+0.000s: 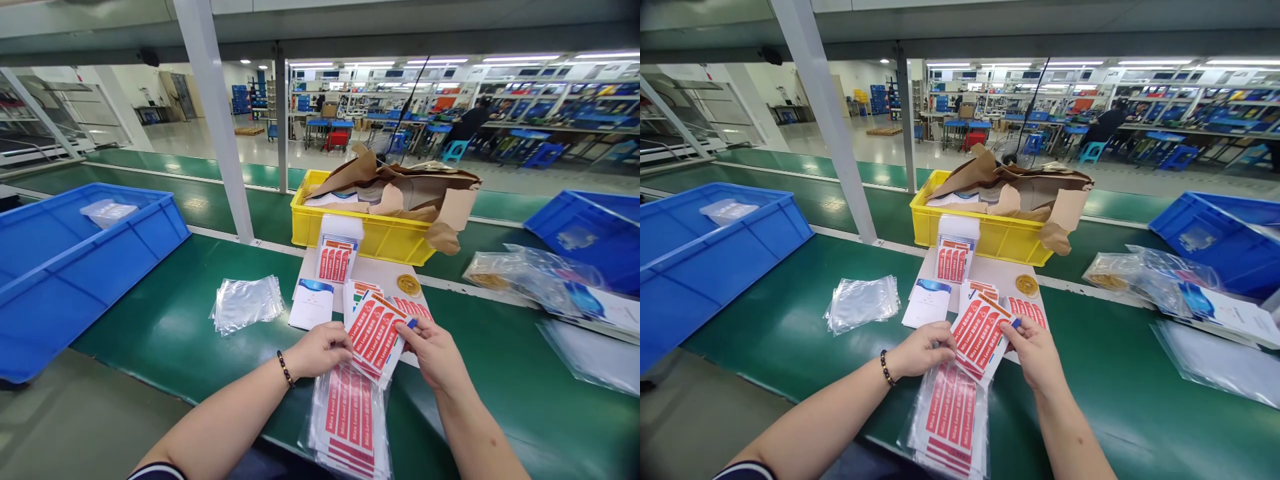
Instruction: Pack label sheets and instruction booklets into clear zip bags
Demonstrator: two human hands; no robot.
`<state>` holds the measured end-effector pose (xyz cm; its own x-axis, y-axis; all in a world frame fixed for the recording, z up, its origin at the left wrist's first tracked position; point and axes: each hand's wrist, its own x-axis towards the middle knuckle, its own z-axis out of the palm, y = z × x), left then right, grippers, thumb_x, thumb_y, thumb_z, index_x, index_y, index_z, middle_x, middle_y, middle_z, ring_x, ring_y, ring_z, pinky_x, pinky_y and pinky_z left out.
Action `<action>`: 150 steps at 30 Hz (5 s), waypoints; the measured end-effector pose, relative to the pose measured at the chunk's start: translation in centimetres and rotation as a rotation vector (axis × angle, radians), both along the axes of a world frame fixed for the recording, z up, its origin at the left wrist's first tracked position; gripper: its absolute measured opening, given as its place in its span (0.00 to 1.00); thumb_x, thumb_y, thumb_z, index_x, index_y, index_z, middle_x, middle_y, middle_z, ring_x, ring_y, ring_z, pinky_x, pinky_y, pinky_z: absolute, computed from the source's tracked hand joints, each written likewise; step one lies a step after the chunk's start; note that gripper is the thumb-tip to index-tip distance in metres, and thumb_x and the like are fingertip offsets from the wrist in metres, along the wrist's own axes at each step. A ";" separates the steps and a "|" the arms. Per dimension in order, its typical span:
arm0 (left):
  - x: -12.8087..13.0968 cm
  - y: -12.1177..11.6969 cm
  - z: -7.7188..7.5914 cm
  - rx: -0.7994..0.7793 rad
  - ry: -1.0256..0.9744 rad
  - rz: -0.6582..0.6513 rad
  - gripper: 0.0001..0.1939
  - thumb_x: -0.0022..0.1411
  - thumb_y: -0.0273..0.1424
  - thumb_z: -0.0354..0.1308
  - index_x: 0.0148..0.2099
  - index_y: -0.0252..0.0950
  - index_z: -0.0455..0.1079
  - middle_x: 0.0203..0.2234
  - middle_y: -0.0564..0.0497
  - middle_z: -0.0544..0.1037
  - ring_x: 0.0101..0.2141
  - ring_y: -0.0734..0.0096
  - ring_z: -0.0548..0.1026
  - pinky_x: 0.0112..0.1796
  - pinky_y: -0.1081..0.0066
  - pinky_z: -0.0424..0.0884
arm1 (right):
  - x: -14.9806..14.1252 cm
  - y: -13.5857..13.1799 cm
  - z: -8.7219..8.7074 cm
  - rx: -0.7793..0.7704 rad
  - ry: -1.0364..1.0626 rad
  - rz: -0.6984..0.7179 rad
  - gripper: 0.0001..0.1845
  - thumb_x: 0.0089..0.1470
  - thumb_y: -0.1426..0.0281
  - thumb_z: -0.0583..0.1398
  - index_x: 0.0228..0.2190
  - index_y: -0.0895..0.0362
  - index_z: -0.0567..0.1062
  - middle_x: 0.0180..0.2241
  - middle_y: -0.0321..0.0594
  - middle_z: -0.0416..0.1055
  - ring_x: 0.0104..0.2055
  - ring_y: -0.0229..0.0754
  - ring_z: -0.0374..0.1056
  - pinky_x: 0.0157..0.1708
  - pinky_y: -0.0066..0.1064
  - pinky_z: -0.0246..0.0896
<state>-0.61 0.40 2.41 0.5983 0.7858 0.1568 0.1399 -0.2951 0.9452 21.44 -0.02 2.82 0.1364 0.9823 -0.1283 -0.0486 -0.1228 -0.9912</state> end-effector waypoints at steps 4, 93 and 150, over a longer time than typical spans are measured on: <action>0.0 -0.2 0.2 0.041 -0.014 -0.055 0.03 0.52 0.27 0.54 0.29 0.33 0.68 0.27 0.53 0.63 0.30 0.76 0.64 0.36 0.75 0.61 | 0.9 0.2 0.0 0.009 -0.007 -0.020 0.16 0.40 0.63 0.64 0.31 0.59 0.69 0.20 0.36 0.71 0.21 0.39 0.67 0.17 0.27 0.61; -2.7 -17.6 -6.6 -1.225 -0.578 0.049 0.19 0.41 0.24 0.60 0.39 0.24 0.70 0.33 0.37 0.75 0.33 0.60 0.74 0.41 0.61 0.65 | -5.4 -11.7 -1.8 0.295 -0.946 0.571 0.22 0.49 0.61 0.55 0.46 0.53 0.65 0.43 0.44 0.64 0.47 0.48 0.59 0.47 0.40 0.53; -0.3 15.3 1.7 0.224 0.186 0.481 0.23 0.49 0.23 0.54 0.49 0.35 0.57 0.42 0.44 0.70 0.43 0.65 0.68 0.44 0.67 0.62 | -5.9 14.6 1.2 0.320 -1.018 0.000 0.17 0.42 0.70 0.58 0.37 0.59 0.64 0.35 0.47 0.70 0.38 0.48 0.66 0.35 0.35 0.58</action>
